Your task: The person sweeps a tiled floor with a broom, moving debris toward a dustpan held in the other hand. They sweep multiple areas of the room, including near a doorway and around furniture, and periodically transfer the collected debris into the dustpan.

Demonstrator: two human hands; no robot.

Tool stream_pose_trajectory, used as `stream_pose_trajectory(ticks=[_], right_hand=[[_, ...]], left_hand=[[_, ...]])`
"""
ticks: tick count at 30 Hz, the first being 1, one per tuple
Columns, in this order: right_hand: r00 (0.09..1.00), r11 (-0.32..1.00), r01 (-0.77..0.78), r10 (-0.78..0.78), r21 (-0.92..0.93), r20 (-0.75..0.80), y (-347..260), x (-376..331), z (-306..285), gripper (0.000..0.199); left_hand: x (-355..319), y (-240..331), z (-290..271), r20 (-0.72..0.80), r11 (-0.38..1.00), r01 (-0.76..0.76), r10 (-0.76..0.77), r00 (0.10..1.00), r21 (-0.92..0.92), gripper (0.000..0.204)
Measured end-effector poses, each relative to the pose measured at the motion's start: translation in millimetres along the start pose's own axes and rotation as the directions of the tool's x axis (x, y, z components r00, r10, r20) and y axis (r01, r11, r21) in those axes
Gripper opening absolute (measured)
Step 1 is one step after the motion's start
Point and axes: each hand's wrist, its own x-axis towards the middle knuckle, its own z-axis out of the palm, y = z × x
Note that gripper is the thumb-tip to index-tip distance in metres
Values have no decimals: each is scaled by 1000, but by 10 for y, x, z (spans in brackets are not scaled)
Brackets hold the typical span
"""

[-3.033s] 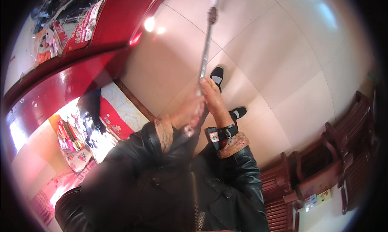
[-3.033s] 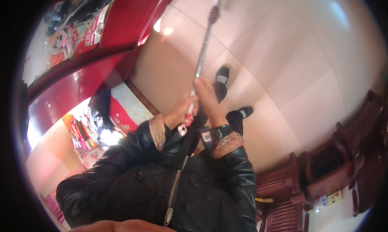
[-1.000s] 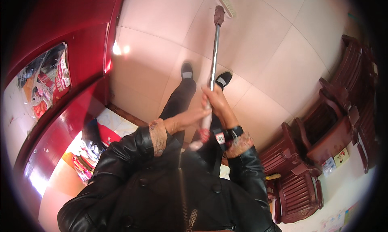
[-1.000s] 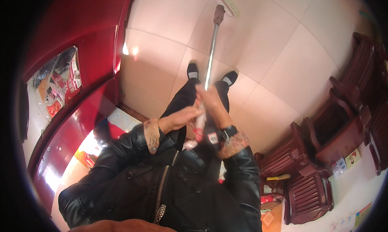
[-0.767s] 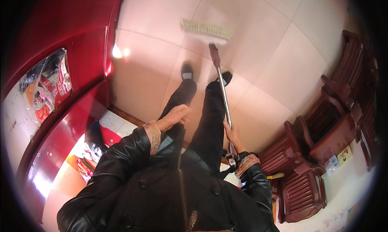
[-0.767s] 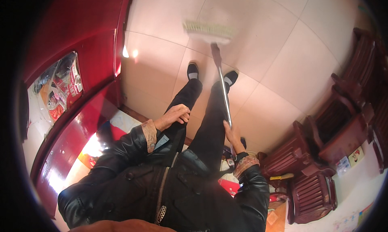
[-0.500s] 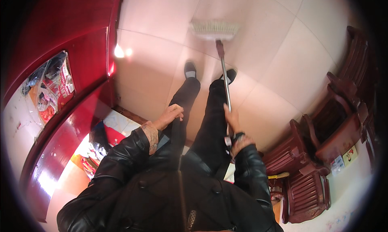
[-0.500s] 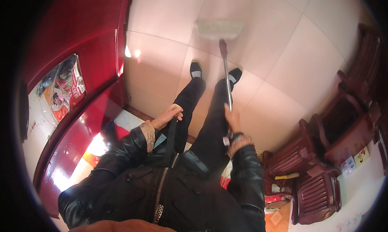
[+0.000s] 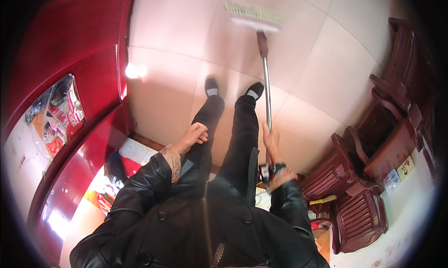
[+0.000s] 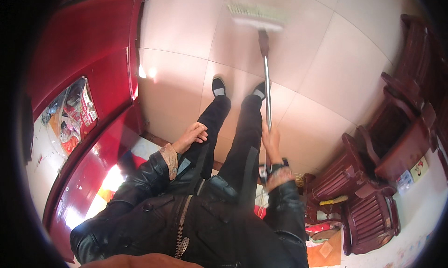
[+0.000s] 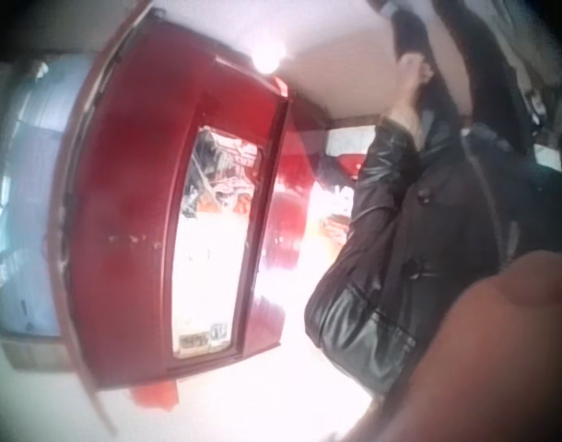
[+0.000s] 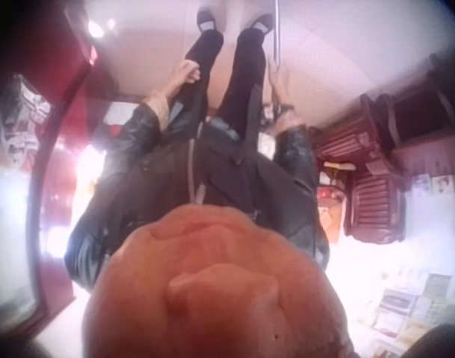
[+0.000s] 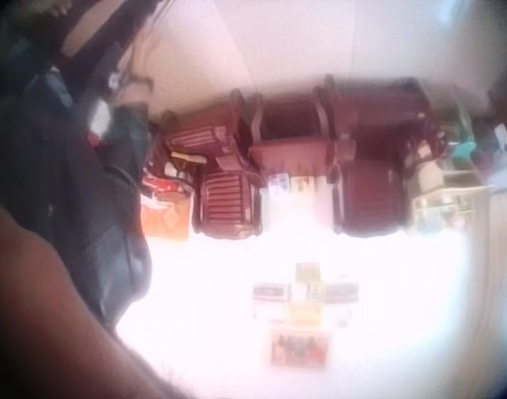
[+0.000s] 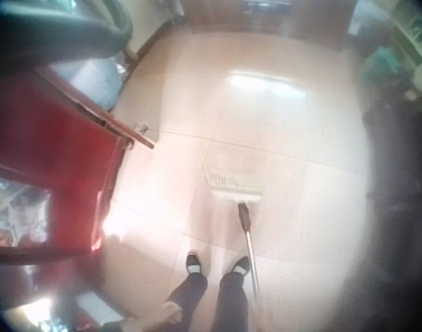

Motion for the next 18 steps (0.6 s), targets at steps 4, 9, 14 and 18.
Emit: stream_pose_trajectory(ticks=[4,9,14,18], right_hand=[[977,979,-187,177,-85,-118,775,-684,128,42],[925,924,-343,363,-170,112,639,-39,136,53],[998,988,-35,28,-148,-52,-670,1519,-130,51],[986,978,81,-106,-192,-128,-1189,1784,-311,50]], left_hand=[[-36,18,-30,-6,1000,0,0,1000,6,24],[-67,81,-70,-23,997,38,-37,999,68,24],[-45,139,-58,-37,999,-18,19,999,30,23],[-59,179,-21,-68,1000,12,-11,998,10,24]])
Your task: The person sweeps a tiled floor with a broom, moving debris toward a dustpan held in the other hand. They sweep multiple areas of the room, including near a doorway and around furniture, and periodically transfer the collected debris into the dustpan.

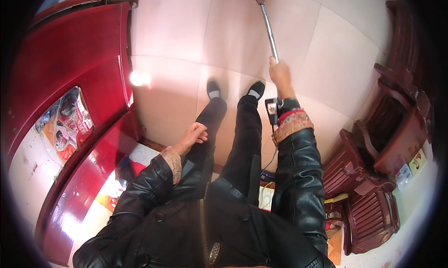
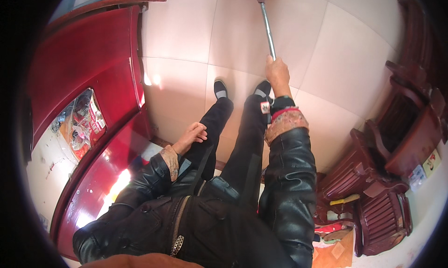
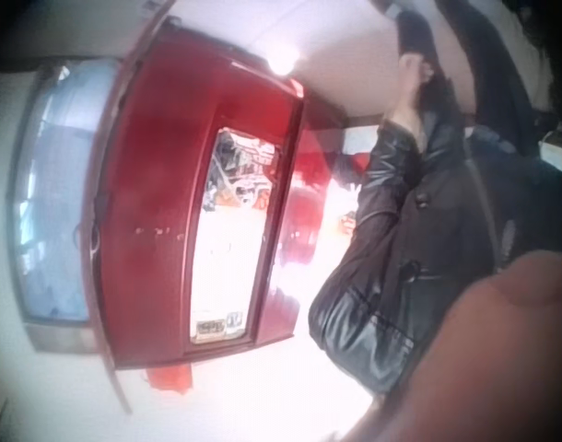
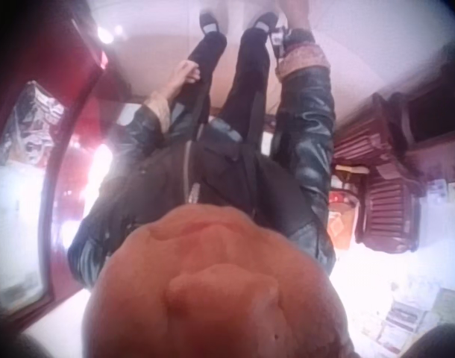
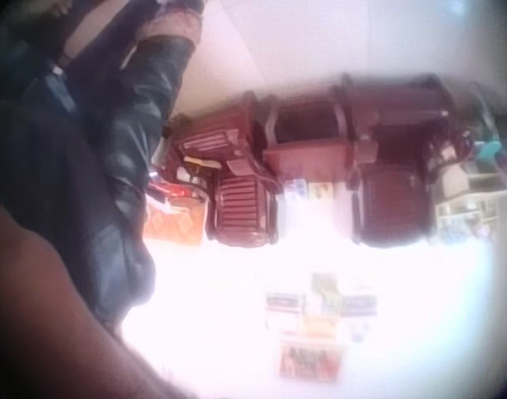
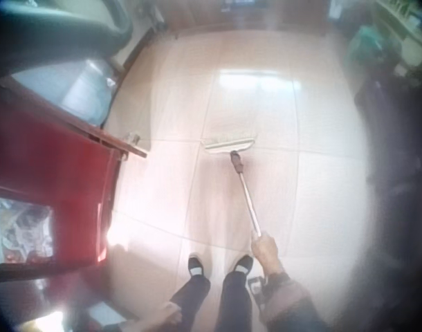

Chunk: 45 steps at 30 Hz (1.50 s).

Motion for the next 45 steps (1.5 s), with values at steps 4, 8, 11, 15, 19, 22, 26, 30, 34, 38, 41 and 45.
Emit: stream_pose_trajectory(ticks=[4,8,11,15,19,22,26,30,34,38,41,45], right_hand=[[1000,1000,11,-11,-18,25,352,-831,-49,44],[951,968,-222,242,-116,192,953,-1878,13,48],[881,922,-362,386,-136,272,1218,-2324,168,50],[918,948,-318,307,6,251,1049,-1955,472,52],[969,968,-194,164,159,184,427,-948,635,52],[984,975,-147,127,167,124,135,-581,510,51],[984,950,-174,156,260,88,381,-1192,336,52],[919,891,-379,330,252,216,1186,-2485,412,45],[686,662,-724,663,192,299,1725,-3187,569,50],[704,633,-710,649,309,289,1637,-2726,420,47],[867,742,-494,458,454,195,1167,-1752,320,39],[886,551,-463,318,694,338,487,-926,133,23]], left_hand=[[-8,101,-11,-17,999,-35,35,999,-2,24],[-37,150,-26,5,997,-80,80,997,-17,23],[-50,128,-14,40,998,-56,57,998,-31,22],[13,104,-1,63,998,-37,40,997,-43,22],[76,144,-50,69,998,-38,34,997,53,22],[92,204,-90,100,995,-35,26,995,93,21],[121,318,-142,132,980,-68,43,990,188,23],[155,409,-178,194,970,-85,40,980,228,24],[175,436,-223,179,976,-51,12,984,212,19],[222,487,-313,191,976,-60,19,981,210,20],[255,580,-364,155,969,-85,49,987,230,21],[250,738,-267,91,967,-77,56,994,242,21]])
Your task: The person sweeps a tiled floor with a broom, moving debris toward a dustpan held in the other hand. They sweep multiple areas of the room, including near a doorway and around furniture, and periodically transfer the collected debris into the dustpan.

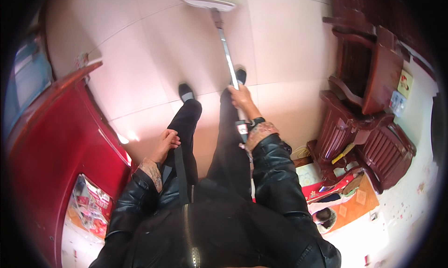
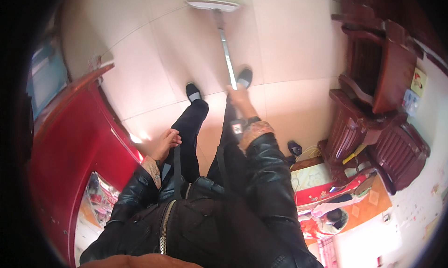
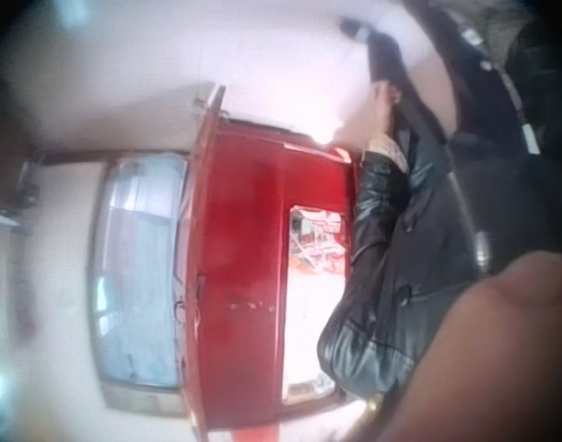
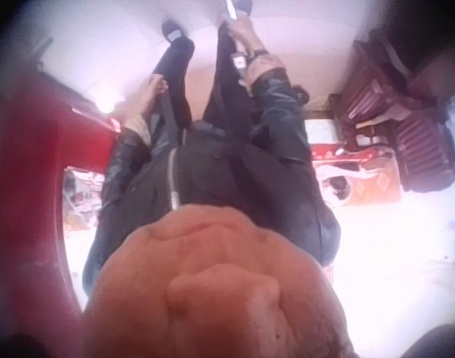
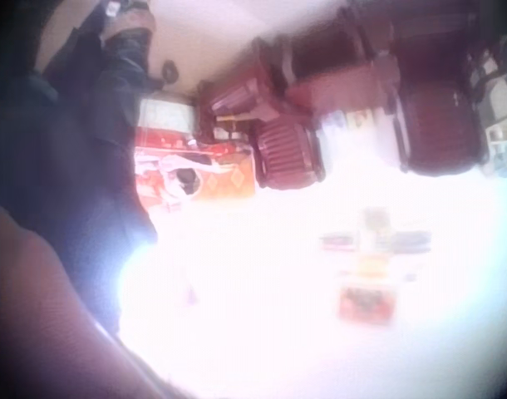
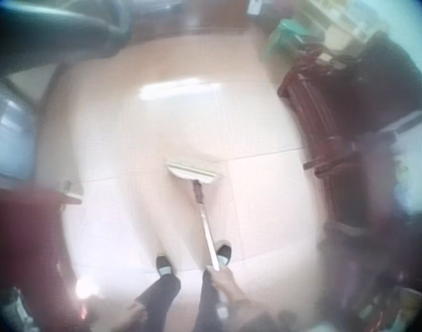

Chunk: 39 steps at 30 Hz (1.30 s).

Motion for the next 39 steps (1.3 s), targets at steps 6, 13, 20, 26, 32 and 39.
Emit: stream_pose_trajectory(ticks=[6,13,20,26,32,39], right_hand=[[985,898,-101,31,429,167,-85,-693,-176,20],[942,797,-8,208,603,-263,714,-611,-1252,29],[869,706,413,-117,576,-480,437,535,-2471,40],[953,719,76,151,691,-261,-317,693,-875,36],[990,635,-81,-41,768,138,-1055,-100,-15,24],[984,428,-156,-8,890,177,-943,-917,-158,28]], left_hand=[[85,387,234,23,996,5,-7,1000,88,25],[158,588,442,33,989,18,-23,999,147,23],[-19,647,543,-19,971,75,-72,997,228,25],[-121,1076,753,-8,965,20,-18,1000,260,27],[-196,1533,1228,210,991,-137,135,968,-5,32],[-390,1622,1746,416,997,7,-38,908,75,23]])
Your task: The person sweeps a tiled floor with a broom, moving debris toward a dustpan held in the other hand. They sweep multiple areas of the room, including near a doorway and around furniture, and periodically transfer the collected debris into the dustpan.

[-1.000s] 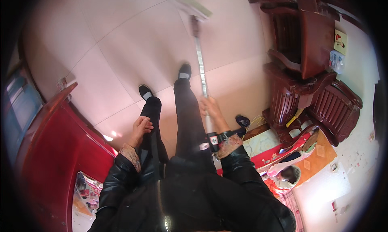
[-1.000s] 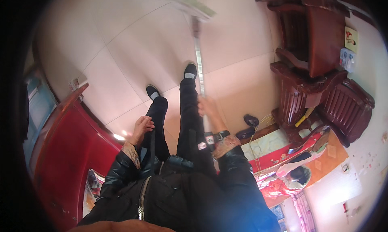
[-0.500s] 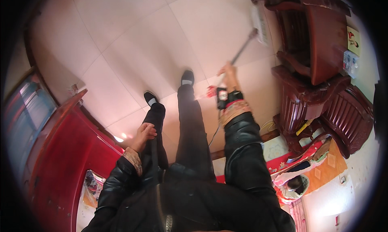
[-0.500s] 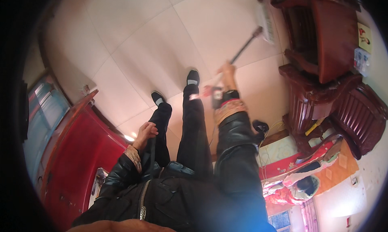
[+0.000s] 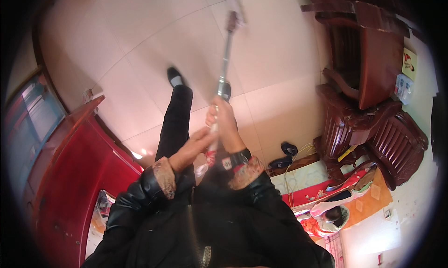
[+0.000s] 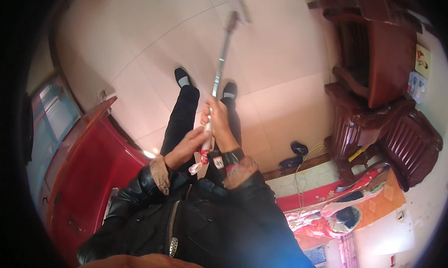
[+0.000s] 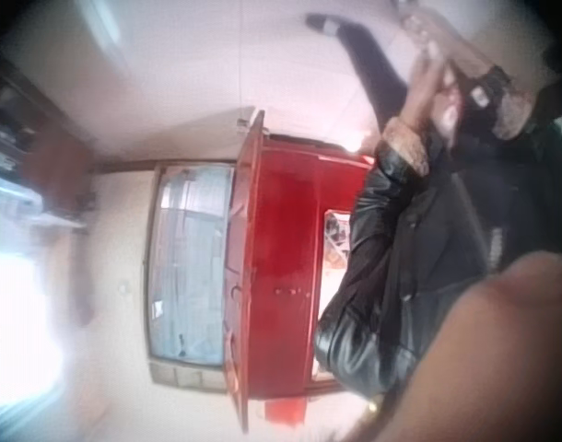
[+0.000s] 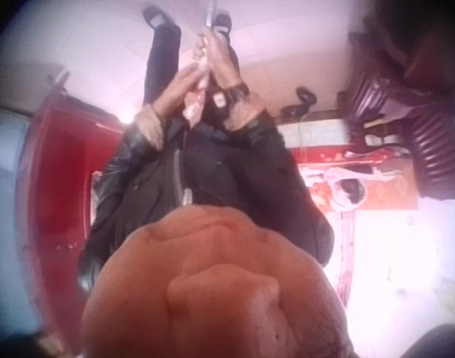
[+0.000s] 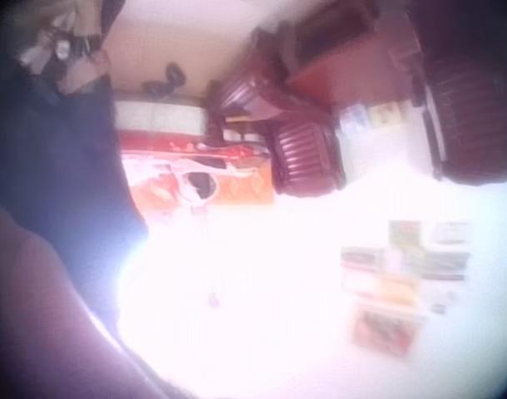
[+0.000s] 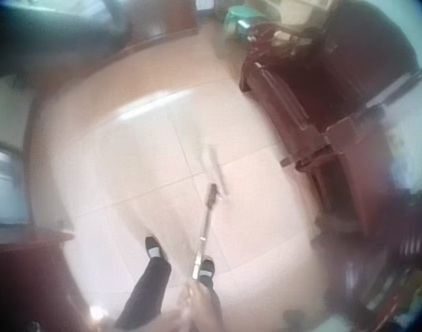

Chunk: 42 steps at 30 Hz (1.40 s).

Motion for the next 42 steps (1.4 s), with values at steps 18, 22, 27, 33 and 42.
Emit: stream_pose_trajectory(ticks=[18,22,27,33,42], right_hand=[[969,977,-212,214,-27,121,1009,641,1451,26],[974,974,-117,151,-195,171,830,547,1556,28],[997,990,12,-2,-143,71,429,494,1079,27],[981,980,68,-100,-186,-168,-105,1102,1032,24],[987,959,-117,140,-258,75,425,1149,1871,26]], left_hand=[[-681,373,-1086,-348,930,-166,44,936,-329,25],[-626,404,-1052,-313,924,-297,216,925,-241,28],[-517,314,-1105,-136,953,-217,191,972,-210,36],[-328,245,-1296,-255,955,-178,115,960,-238,34],[-174,275,-1510,-408,889,-378,253,877,-260,32]])
